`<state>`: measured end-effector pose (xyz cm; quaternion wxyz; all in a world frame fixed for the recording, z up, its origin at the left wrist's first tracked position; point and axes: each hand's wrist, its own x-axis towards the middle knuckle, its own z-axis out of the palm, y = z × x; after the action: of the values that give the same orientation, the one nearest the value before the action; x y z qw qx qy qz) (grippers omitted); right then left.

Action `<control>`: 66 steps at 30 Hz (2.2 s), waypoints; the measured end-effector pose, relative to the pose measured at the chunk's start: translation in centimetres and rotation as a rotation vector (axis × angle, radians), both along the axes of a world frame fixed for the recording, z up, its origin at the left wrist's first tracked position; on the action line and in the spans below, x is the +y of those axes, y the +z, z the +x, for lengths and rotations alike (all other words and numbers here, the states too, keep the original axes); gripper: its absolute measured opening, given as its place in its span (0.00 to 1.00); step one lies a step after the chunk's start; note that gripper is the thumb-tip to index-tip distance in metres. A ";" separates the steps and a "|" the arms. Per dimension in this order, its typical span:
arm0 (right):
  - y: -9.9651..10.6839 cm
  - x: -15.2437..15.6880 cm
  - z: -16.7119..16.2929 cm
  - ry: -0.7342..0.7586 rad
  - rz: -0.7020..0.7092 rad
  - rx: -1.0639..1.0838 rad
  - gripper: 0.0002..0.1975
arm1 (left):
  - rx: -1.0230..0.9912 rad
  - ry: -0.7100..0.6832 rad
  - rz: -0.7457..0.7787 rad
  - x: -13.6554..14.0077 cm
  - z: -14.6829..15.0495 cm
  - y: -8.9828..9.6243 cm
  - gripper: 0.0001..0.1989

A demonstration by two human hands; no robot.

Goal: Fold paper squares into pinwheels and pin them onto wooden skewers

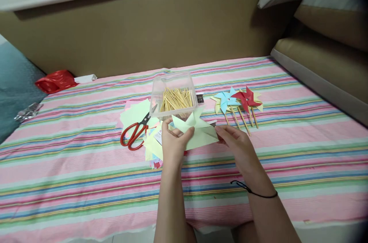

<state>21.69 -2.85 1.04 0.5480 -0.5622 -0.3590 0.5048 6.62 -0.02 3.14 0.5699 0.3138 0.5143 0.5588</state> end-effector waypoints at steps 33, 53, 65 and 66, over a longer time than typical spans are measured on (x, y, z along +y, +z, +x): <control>0.3 0.2 -2.3 0.059 0.062 0.227 0.13 | -0.087 0.246 0.073 -0.8 2.8 0.7 0.26; 0.1 0.4 -3.6 -0.194 0.046 0.471 0.09 | -0.145 0.155 0.092 -1.0 4.3 -0.1 0.27; 0.5 0.4 -3.7 -0.279 0.073 0.467 0.13 | -0.261 0.273 0.040 -1.2 5.9 -1.1 0.26; 0.4 0.4 -3.6 -0.265 0.072 0.450 0.14 | -0.267 0.305 0.037 -1.0 5.7 -1.1 0.26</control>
<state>18.13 -2.44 1.47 0.6951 -0.4578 -0.1689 0.5279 12.35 -1.06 2.05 0.5356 0.1659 0.4655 0.6847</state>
